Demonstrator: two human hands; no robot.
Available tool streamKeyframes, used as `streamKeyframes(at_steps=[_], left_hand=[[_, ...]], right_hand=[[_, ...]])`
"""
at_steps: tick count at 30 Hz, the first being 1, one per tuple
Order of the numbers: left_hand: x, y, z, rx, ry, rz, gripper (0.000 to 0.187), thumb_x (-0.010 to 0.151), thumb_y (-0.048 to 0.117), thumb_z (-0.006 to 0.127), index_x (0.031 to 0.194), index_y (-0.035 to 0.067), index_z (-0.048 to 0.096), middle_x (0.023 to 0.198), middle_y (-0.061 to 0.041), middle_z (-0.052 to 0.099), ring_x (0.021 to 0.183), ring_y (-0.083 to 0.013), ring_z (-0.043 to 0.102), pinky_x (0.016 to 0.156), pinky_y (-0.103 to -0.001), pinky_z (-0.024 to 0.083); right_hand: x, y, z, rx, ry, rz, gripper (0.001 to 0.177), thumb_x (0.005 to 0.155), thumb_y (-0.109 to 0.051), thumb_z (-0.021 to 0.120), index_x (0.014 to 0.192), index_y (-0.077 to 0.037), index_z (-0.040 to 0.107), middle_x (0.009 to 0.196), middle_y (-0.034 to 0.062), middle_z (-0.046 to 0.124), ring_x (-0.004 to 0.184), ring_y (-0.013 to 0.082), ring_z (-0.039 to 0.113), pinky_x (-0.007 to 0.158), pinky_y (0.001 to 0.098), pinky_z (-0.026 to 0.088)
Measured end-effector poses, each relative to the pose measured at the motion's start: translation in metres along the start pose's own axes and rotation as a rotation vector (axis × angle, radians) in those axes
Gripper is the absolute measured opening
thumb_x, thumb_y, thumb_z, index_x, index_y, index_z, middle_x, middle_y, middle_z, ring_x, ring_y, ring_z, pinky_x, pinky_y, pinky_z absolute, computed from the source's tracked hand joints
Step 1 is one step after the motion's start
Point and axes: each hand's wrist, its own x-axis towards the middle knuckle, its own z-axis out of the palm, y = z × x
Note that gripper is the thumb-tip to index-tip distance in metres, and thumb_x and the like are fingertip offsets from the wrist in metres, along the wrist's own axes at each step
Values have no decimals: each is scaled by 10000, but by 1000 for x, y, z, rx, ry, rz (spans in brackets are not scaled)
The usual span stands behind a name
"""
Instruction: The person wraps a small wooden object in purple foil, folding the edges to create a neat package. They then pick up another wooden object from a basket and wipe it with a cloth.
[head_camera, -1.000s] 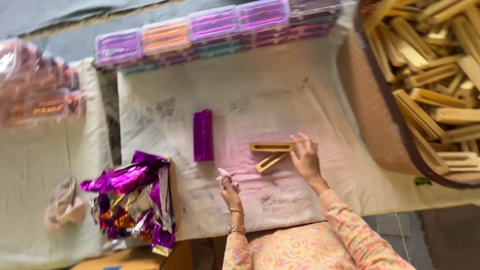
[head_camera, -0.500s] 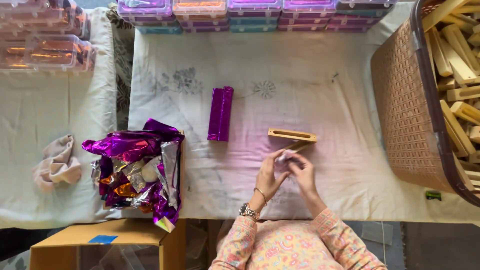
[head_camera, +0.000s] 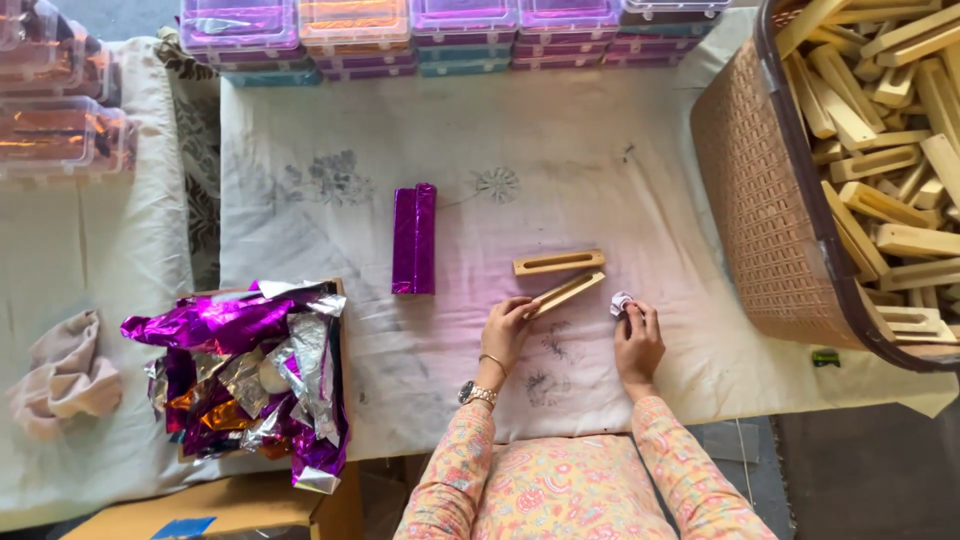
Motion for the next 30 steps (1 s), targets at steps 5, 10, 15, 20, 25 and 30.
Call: streamKeyframes(at_steps=[5, 10, 15, 20, 25, 30], left_hand=[[0, -8, 0, -84, 28, 36, 339, 759, 61, 814, 1078, 172, 781, 1187, -2, 716, 1085, -262, 654, 922, -380, 550], [0, -2, -5, -84, 21, 21, 349, 743, 54, 815, 1071, 166, 780, 1178, -6, 716, 1089, -262, 651, 929, -382, 545], [0, -1, -6, -96, 12, -17, 324, 760, 61, 816, 1060, 181, 787, 1174, 9, 723, 1080, -250, 657, 913, -366, 554], [0, -3, -6, -87, 9, -13, 331, 763, 58, 812, 1069, 182, 787, 1177, 9, 726, 1077, -248, 658, 915, -362, 553], [1, -5, -5, -94, -3, -1, 350, 764, 48, 810, 1085, 186, 789, 1183, -5, 725, 1084, -250, 658, 925, -364, 550], [3, -9, -1, -113, 9, -31, 313, 798, 57, 810, 1081, 189, 789, 1178, -3, 730, 1079, -247, 669, 909, -357, 563]], right_hand=[[0, 0, 3, -41, 24, -14, 232, 908, -40, 698, 1136, -84, 703, 1203, 56, 678, 1046, 288, 690, 823, 400, 578], [-2, 1, 5, -71, 22, -15, 258, 899, -45, 699, 1151, -101, 688, 1192, 53, 671, 1050, 285, 686, 822, 404, 575], [-2, 2, 5, -80, 15, -28, 268, 888, -58, 704, 1152, -100, 686, 1185, 58, 666, 1050, 292, 681, 818, 408, 575], [1, -2, 2, -65, 14, -27, 272, 884, -50, 699, 1152, -94, 682, 1190, 59, 666, 1053, 292, 681, 824, 409, 576], [0, -1, 3, -37, 37, -25, 244, 899, -58, 702, 1137, -107, 682, 1196, 57, 668, 1064, 293, 679, 835, 411, 576], [4, 0, 4, -38, 4, -8, 283, 892, -61, 694, 1171, -107, 691, 1204, 67, 657, 1074, 302, 673, 839, 421, 576]])
